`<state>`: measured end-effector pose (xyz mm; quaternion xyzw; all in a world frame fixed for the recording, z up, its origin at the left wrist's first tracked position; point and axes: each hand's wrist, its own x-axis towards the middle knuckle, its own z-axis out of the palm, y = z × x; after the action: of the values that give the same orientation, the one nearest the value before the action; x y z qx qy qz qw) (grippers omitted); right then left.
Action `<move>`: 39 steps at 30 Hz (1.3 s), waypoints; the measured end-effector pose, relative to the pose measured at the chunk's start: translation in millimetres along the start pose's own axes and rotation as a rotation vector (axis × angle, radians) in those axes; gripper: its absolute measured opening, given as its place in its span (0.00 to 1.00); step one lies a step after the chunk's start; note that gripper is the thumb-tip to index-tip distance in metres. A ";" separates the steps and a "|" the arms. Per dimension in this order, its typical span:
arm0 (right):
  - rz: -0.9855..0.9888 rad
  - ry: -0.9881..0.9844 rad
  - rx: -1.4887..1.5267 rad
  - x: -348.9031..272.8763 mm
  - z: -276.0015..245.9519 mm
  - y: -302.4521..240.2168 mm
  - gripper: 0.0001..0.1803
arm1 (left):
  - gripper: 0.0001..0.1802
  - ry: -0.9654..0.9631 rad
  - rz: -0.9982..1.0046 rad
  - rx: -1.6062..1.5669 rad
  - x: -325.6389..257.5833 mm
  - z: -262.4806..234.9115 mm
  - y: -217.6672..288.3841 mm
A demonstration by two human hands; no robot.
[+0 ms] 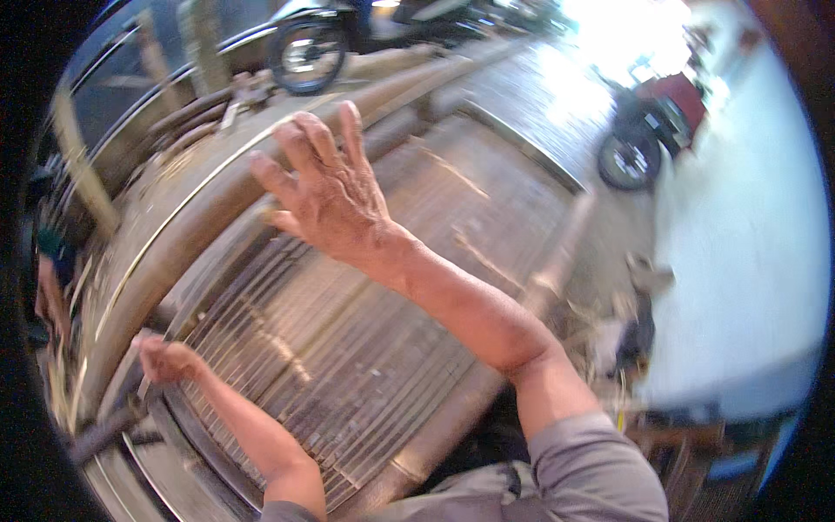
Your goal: The person weaves thin bamboo strips into a bamboo frame using a knife to split and prepare the strips. They repeatedly insert the strips into the frame and trim excess material.
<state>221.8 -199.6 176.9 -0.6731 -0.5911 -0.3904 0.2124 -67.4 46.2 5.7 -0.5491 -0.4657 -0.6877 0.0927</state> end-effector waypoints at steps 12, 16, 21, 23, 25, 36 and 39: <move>1.584 -0.150 0.017 -395.1 -267.3 -26.0 0.25 | 0.20 -1.103 -0.170 -0.699 3.0 -42.7 198.3; 1.766 -0.115 0.233 -437.2 -257.9 -72.7 0.27 | 0.15 -1.350 -0.680 -1.063 -58.9 -124.7 312.1; 1.414 0.035 0.536 -373.3 -230.9 -115.4 0.28 | 0.18 -1.434 -1.054 -1.314 -138.2 -198.3 402.5; 1.330 0.126 0.697 -354.4 -221.3 -123.4 0.29 | 0.18 -1.407 -1.129 -1.453 -165.5 -224.0 413.5; 1.296 0.121 0.540 -354.4 -216.3 -121.4 0.20 | 0.17 -1.407 -1.016 -1.439 -176.2 -228.7 416.2; 0.937 0.132 0.176 -457.8 -222.3 -66.2 0.16 | 0.17 -1.531 1.561 -0.614 -162.0 -250.8 427.7; 1.061 0.140 0.131 -506.8 -222.7 -60.9 0.16 | 0.15 -1.733 1.680 -0.554 -189.9 -246.2 429.4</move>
<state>103.9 -672.4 -92.7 -0.8370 -0.1775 -0.2358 0.4608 114.4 -445.3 86.3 -0.9524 0.2841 0.0997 0.0472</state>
